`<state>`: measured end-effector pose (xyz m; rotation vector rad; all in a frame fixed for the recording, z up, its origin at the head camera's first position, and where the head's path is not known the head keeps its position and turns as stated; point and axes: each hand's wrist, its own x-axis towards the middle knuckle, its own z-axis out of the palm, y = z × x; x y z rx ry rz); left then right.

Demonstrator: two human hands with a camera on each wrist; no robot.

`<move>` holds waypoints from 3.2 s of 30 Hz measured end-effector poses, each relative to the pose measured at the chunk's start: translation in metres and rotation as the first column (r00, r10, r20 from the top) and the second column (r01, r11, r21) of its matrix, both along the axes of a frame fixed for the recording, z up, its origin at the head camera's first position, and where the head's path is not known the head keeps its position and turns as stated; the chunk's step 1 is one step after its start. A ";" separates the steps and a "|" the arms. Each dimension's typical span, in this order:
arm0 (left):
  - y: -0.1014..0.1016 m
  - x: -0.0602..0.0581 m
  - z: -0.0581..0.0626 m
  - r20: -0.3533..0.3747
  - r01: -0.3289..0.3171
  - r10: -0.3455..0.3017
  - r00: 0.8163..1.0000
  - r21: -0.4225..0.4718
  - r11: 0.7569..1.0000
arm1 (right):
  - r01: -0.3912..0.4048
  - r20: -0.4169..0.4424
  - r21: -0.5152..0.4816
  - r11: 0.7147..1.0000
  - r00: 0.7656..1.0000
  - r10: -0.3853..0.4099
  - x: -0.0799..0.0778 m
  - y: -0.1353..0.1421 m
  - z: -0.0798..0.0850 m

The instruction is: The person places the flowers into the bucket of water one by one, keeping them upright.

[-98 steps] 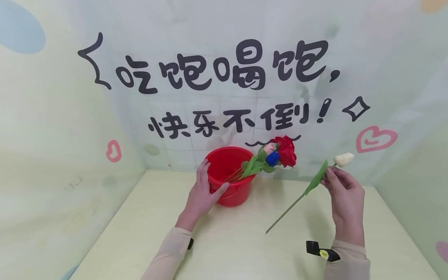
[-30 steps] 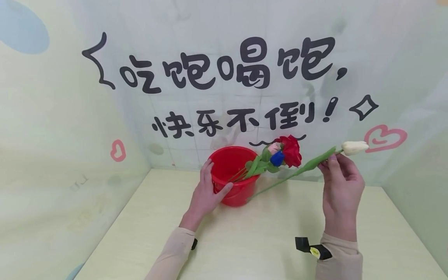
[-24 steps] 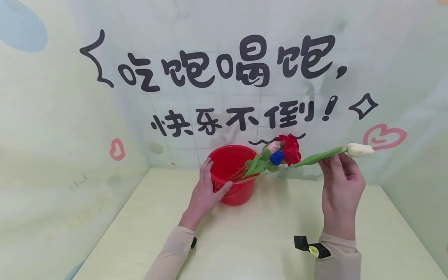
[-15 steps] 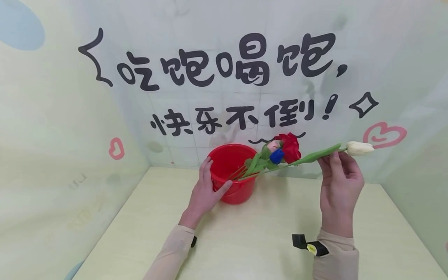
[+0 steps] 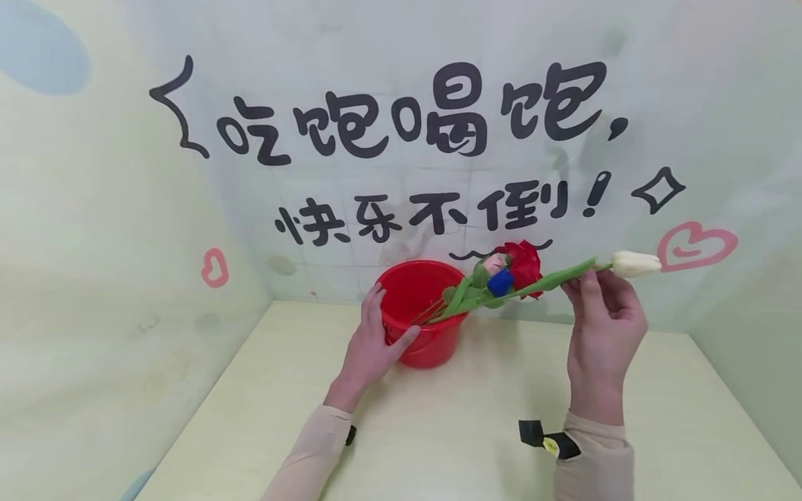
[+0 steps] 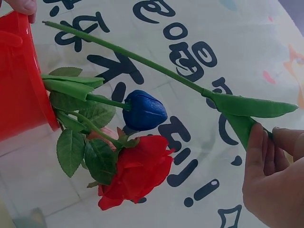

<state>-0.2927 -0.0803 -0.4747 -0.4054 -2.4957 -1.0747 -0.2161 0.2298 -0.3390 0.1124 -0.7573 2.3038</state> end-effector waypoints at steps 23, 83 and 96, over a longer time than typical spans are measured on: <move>-0.002 0.001 0.006 0.025 -0.009 0.009 1.000 -0.007 1.000 | 0.043 0.093 0.218 0.975 0.994 -0.064 -0.016 -0.015 -0.017; 0.003 0.003 0.006 0.047 -0.026 0.025 0.999 0.011 1.000 | -0.153 0.307 0.397 0.905 0.951 0.026 -0.041 -0.068 -0.060; 0.004 0.002 0.001 0.058 -0.011 0.011 0.998 0.000 1.000 | -0.163 0.348 0.434 0.886 0.938 0.002 -0.039 -0.071 -0.069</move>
